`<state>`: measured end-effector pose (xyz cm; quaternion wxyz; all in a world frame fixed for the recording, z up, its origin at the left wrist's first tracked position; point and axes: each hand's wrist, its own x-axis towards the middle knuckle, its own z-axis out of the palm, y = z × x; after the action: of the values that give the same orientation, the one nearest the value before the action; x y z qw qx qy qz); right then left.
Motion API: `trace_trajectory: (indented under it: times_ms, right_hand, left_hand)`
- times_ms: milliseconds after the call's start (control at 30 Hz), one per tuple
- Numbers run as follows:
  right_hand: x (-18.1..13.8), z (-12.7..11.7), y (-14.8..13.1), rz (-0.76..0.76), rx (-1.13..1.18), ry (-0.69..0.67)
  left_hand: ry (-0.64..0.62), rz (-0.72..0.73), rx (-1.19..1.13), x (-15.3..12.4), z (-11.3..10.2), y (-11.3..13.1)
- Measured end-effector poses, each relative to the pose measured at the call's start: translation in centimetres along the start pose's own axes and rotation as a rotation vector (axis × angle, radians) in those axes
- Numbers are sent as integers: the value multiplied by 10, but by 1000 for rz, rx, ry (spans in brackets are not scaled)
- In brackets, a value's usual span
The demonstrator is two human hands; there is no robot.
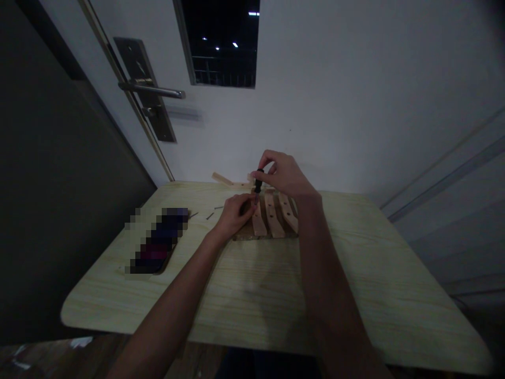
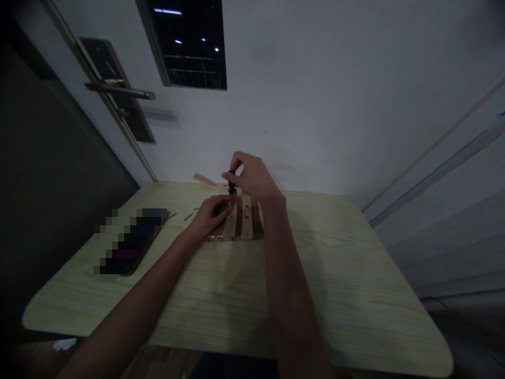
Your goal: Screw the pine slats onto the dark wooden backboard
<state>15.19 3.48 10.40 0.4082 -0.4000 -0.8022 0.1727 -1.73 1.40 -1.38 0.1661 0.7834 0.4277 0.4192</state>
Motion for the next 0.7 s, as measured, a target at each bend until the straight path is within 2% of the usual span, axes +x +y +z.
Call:
trace_trajectory:
  times_ms: [167,467,700]
  right_hand:
    - [2,1,2,-45,52,-84]
    - [1,-4,5,-95,39,-97]
    - [1,3,0,45,9,-14]
  left_hand:
    - [3,-1,15,0,2,-2]
    - [-1,17,27,0,1,0]
    - [9,34,11,0,3,-5]
